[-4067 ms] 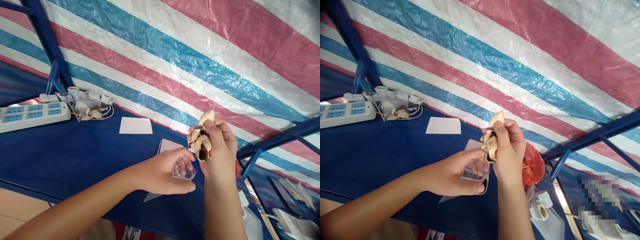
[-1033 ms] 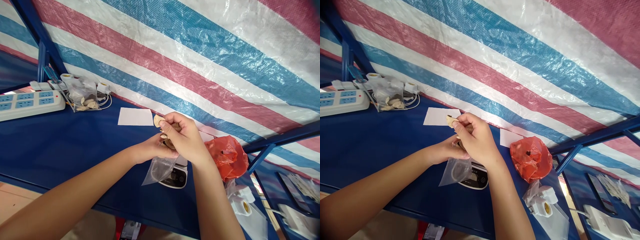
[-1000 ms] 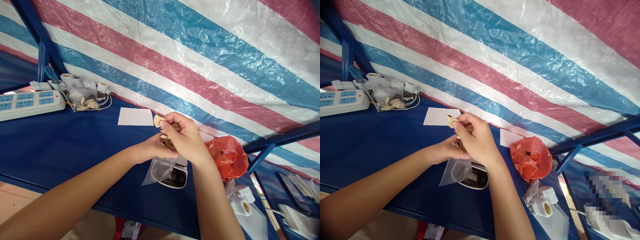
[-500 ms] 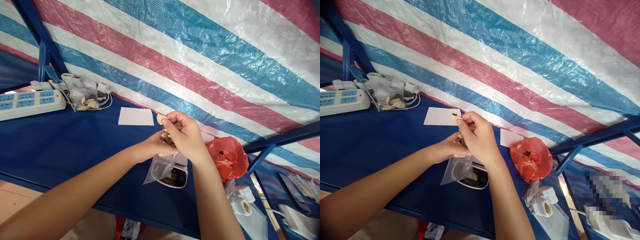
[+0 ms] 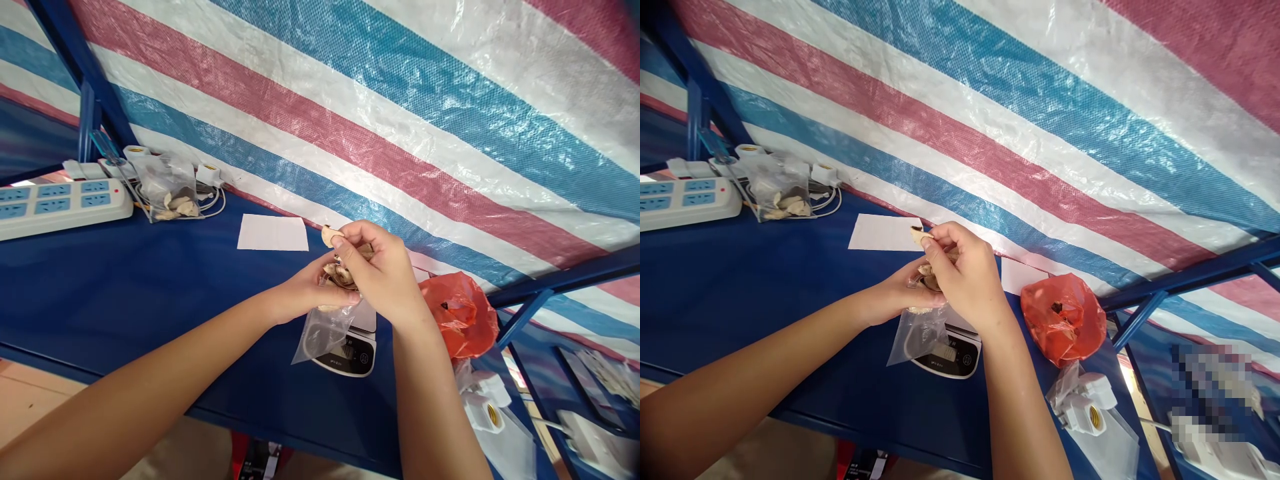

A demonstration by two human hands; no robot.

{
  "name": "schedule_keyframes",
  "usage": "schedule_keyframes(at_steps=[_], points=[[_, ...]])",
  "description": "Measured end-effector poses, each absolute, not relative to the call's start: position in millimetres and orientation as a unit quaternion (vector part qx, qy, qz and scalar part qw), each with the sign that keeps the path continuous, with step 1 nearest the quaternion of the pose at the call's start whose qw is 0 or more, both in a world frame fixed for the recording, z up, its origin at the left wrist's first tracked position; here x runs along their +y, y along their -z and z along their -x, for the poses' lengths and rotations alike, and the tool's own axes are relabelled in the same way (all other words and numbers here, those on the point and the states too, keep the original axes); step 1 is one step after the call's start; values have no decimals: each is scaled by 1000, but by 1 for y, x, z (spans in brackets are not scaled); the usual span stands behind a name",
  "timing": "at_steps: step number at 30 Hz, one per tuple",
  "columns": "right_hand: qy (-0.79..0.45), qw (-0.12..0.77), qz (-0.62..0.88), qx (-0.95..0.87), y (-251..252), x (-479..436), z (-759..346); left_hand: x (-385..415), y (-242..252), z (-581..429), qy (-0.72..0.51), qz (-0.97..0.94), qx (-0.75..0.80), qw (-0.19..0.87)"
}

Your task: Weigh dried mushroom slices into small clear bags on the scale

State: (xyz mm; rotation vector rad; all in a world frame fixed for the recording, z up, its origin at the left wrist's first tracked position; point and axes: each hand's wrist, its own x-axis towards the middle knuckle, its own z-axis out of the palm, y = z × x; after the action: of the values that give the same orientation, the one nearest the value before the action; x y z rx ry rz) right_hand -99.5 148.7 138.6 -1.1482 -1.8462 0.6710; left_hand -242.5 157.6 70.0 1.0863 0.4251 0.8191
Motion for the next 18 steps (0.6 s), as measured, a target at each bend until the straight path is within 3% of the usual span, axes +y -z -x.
schedule_keyframes(at_steps=[6,12,18], points=[[-263,437,456,-729,-140,147,100,157,-71,242,-415,-481,216,741],[-231,517,476,-673,-141,150,95,164,-71,247,-445,-485,217,720],[-270,532,511,-619,-141,154,88,168,-69,250,-438,-477,209,733]])
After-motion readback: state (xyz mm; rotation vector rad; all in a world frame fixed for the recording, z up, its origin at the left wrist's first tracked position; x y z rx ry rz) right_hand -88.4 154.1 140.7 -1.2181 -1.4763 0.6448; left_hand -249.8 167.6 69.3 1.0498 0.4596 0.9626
